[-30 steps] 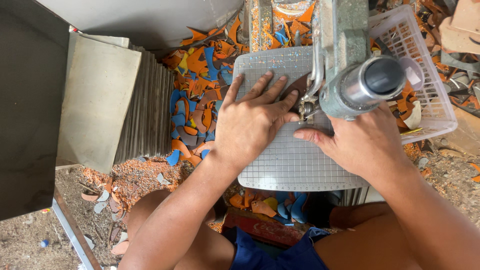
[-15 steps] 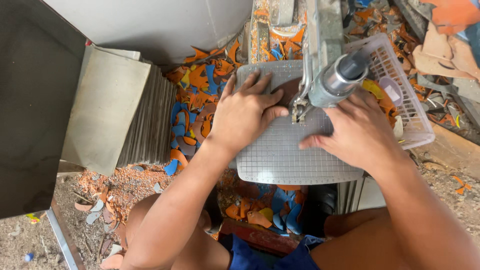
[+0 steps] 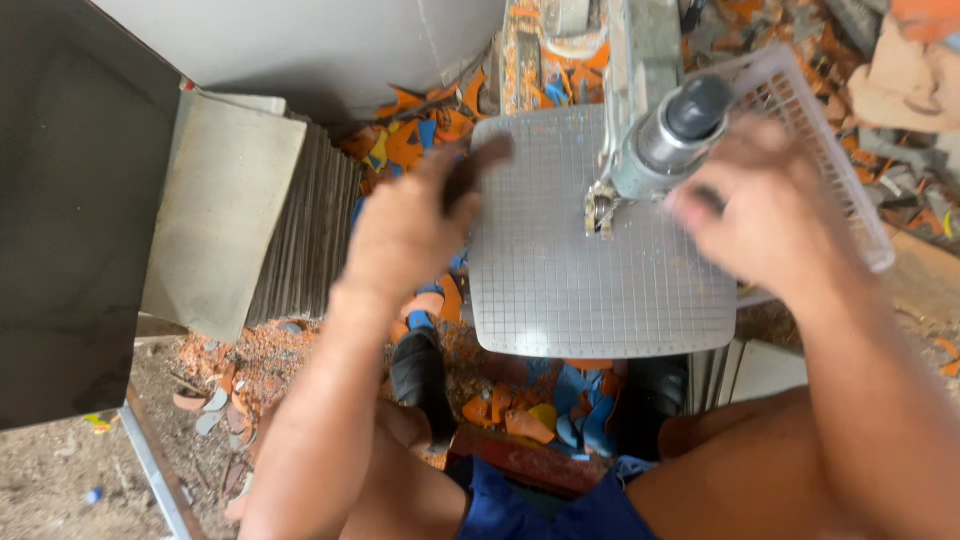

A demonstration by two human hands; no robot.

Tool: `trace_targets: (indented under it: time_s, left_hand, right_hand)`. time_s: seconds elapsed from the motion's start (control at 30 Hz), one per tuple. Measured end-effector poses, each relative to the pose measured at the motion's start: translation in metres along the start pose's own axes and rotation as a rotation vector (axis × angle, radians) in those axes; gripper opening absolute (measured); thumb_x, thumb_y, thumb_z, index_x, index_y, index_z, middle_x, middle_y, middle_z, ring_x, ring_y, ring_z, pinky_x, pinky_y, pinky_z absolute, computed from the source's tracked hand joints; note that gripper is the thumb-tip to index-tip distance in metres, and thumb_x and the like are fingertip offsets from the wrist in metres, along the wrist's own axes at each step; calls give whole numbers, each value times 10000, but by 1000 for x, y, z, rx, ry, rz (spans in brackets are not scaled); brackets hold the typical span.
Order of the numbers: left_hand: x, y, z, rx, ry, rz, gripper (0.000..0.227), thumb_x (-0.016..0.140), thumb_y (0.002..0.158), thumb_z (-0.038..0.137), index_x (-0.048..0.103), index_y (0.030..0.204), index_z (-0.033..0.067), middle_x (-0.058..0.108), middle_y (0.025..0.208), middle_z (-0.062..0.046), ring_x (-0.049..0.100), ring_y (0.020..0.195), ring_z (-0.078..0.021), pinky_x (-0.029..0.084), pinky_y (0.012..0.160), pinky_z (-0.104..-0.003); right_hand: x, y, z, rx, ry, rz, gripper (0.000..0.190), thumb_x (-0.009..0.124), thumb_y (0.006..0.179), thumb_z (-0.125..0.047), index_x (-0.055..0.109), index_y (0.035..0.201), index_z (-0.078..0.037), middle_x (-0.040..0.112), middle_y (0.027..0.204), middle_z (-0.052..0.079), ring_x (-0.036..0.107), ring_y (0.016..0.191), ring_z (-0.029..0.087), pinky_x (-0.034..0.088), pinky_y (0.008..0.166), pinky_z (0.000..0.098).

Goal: The person uses a vertical cutting machine to trim small blue and brown rubber pieces on a gridded cutting mat. They feed each piece under the blade, guide it with both hands, and remove the trimmed piece before repeating the process.

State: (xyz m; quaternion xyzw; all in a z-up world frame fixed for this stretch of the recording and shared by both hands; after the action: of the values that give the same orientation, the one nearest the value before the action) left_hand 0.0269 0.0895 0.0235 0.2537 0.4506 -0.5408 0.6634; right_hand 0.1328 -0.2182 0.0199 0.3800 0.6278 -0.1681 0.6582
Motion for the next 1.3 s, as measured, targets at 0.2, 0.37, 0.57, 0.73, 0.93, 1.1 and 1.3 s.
trace_targets:
  time_s: [0.2, 0.37, 0.57, 0.73, 0.93, 1.1, 1.3]
  left_hand:
    - [-7, 10, -86, -442, 389, -306, 894, 805, 834, 623, 496, 1456, 60, 712, 1189, -241, 698, 1136, -381, 540, 990, -481]
    - [126, -11, -110, -159, 542, -926, 724, 771, 880, 570, 666, 1279, -25, 670, 1314, -191, 657, 1210, -329, 549, 1001, -446]
    - [337, -84, -119, 69, 305, -712, 532, 559, 1004, 376, 482, 1478, 147, 502, 1503, -110, 513, 1349, -284, 440, 1095, -428]
    - [434, -105, -153, -357, 5, -451, 431, 453, 1074, 344, 498, 1439, 120, 559, 1431, -94, 546, 1278, -250, 464, 1036, -400]
    - [449, -124, -151, -346, -81, -592, 390, 424, 1071, 299, 532, 1393, 109, 645, 1319, -102, 655, 1142, -271, 552, 942, -409]
    - [388, -108, -94, 366, -85, -665, 350, 595, 866, 269, 666, 1201, 200, 694, 1206, -62, 678, 1091, -320, 559, 880, -494]
    - [231, -115, 5, 623, 54, -777, 234, 715, 900, 312, 761, 1085, 177, 696, 1008, -97, 684, 999, -308, 558, 825, -490]
  right_hand:
    - [-9, 7, 30, 1, 50, 282, 458, 865, 850, -151, 678, 1209, 63, 711, 1200, 220, 657, 1149, 404, 511, 1011, 498]
    - [-3, -21, 32, -78, 184, 271, 389, 818, 965, -66, 627, 1282, 52, 706, 1251, 207, 705, 1129, 330, 567, 1038, 409]
    - [7, -44, 53, 68, 425, 202, 295, 702, 1029, -10, 615, 1297, 77, 714, 1221, 208, 707, 1084, 292, 585, 955, 379]
    - [3, -72, 63, 96, 433, 212, 318, 678, 1053, -9, 576, 1332, 106, 688, 1272, 218, 670, 1132, 267, 580, 1026, 356]
    - [5, -86, 79, 83, 437, 210, 299, 678, 1064, -8, 575, 1322, 102, 626, 1318, 217, 641, 1210, 270, 547, 1102, 360]
    - [5, -84, 75, 61, 527, 233, 251, 687, 1097, -2, 586, 1297, 112, 620, 1345, 227, 638, 1218, 276, 558, 1119, 361]
    - [-12, -74, 56, 48, 388, 217, 265, 769, 1107, -34, 639, 1279, 120, 656, 1311, 250, 679, 1177, 283, 564, 1075, 366]
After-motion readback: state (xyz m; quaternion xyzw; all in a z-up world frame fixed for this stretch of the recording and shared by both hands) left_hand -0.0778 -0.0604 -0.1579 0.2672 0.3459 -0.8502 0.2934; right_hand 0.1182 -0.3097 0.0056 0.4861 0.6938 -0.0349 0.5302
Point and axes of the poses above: each hand's wrist, its own y-axis towards the middle knuckle, its own x-axis out of the palm, z = x × y, the point moved 1 cm from there along y, towards the middle knuckle
